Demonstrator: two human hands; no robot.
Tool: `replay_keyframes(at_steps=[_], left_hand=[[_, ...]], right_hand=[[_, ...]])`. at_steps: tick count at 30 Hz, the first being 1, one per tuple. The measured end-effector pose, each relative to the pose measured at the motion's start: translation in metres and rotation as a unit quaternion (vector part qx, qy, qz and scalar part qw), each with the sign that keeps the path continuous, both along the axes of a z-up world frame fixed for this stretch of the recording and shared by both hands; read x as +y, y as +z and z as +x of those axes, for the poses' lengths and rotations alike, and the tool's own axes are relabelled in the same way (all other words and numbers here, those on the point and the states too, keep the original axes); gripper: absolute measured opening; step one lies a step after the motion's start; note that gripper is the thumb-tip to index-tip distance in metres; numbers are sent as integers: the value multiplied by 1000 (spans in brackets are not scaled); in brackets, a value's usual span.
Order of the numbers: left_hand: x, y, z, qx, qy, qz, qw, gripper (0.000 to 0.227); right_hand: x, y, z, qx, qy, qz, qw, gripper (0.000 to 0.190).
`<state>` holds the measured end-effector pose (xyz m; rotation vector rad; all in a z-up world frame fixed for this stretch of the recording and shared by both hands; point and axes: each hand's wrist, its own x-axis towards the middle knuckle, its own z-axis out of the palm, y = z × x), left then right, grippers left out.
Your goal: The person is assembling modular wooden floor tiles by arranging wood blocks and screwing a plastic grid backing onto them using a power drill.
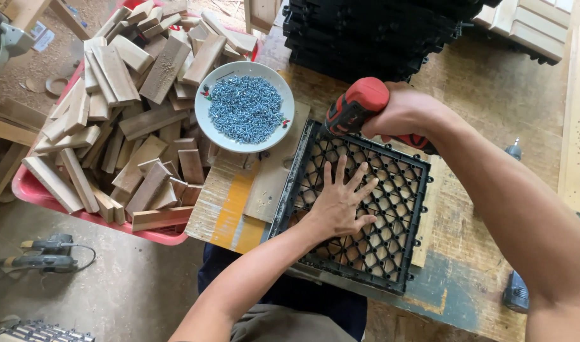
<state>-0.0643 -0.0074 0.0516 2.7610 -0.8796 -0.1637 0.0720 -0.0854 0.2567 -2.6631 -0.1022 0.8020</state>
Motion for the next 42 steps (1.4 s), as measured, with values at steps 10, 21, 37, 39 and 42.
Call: replay_keyframes(at_steps=[10,21,37,39,42], left_hand=[[-2,-2,0,9,-2,-1,1000,80],[2,11,4,20,-5,28,999,79],[-5,-23,6,-7,22,-104,994,98],[-8,-21,7,8,38,-108,993,102],[3,0,14,112,39,-165,979,95]], right_hand=[[-14,-39,16,10,31,-31,999,45],[-14,-48,26,-50,252,-212,943,43],[-213,-151,-48,-242,-63,-247,936,78],[-239,-190,-60,-264,-51,-270,924,73],[-257,-206,-57,-180,-41,-294,938,107]])
